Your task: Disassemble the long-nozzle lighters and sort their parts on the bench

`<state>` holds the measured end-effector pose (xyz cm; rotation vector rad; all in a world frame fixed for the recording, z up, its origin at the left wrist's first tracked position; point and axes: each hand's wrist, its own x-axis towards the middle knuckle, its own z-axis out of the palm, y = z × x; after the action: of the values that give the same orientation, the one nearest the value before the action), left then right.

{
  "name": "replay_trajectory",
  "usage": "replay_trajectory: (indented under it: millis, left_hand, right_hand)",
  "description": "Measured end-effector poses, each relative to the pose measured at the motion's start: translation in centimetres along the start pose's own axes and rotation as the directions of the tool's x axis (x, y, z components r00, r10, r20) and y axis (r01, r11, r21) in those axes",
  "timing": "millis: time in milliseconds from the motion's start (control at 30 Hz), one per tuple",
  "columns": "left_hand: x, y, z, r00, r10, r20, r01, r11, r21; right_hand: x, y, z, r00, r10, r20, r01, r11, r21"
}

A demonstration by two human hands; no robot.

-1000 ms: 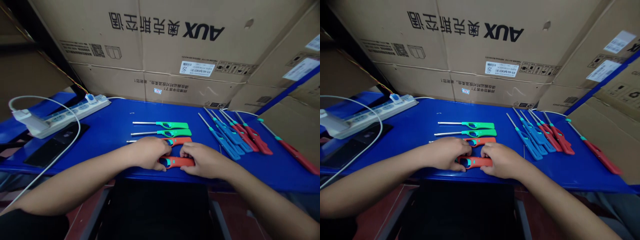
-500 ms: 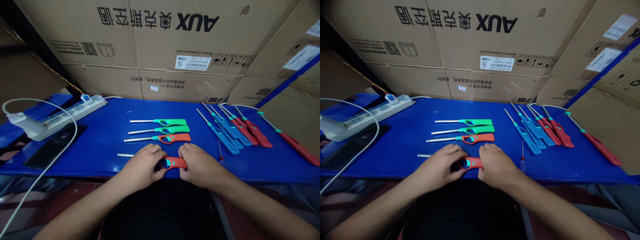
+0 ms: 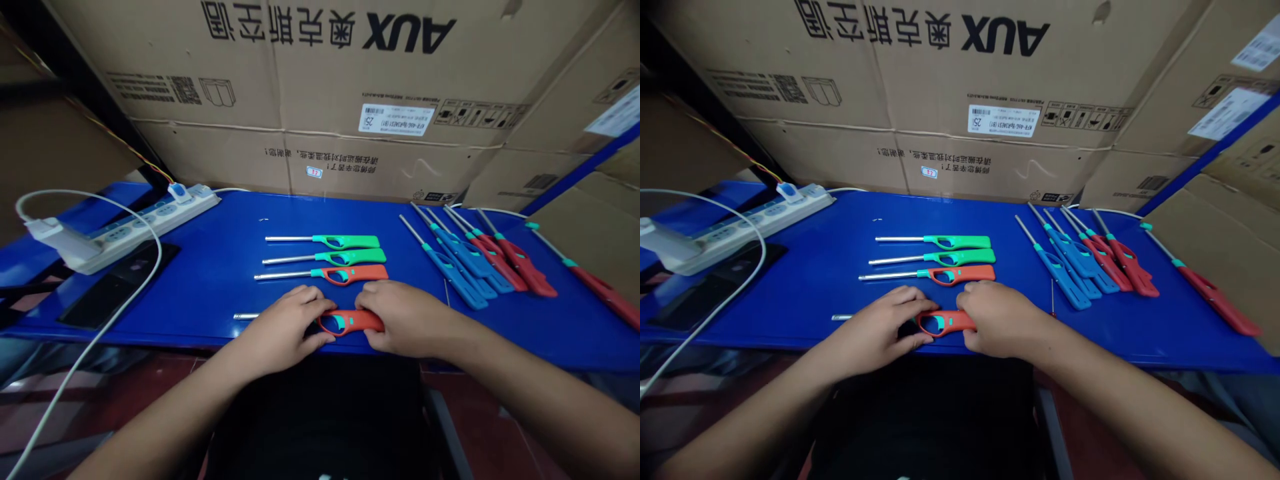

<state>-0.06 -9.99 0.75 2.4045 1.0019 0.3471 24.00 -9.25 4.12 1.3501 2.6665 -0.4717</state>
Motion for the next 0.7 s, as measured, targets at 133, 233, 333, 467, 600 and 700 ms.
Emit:
replay_trajectory:
  millis: [133,233,333,467,600,700]
  left_hand:
    - [-0.5,-0.5,-0.8,1.0,0.012,-0.027,-0.012,1.0,-0.016]
    - [-1.1,-0.8,-1.1,0.997,0.0,-0.081,0.0,1.0,0.002]
    - [-1.4,-1.2,-1.0,0.995,-0.025,-0.098,0.029,0.999,0.039]
    - [-1.5,-1.7,-0.4,0.993,-0.033,-0.111,0.042,0.995,0.086]
    - [-1.7,-1.6,0.6,0.983,0.026,-0.184,-0.002,0.991,0.131]
    - [-2.2,-1.6,1.2,0.976,0.045,-0.215,-0.011,0.988,0.155]
  right_hand:
    - [-0.4,-0.3,-0.2,0.993,-0.115,-0.041,0.111,0.991,-0.077]
    - [0.0,-1.4,0.0,0.976,-0.184,-0.119,0.176,0.981,-0.075]
    - [0.9,-2.4,0.8,0.972,-0.204,-0.119,0.195,0.977,-0.084]
    - [1.7,-2.7,2.6,0.959,-0.21,-0.189,0.204,0.978,-0.051]
    - [1.5,-2.3,4.3,0.928,-0.227,-0.296,0.246,0.969,0.027]
    - [1.3,-2.0,4.7,0.919,-0.242,-0.311,0.259,0.966,0.013]
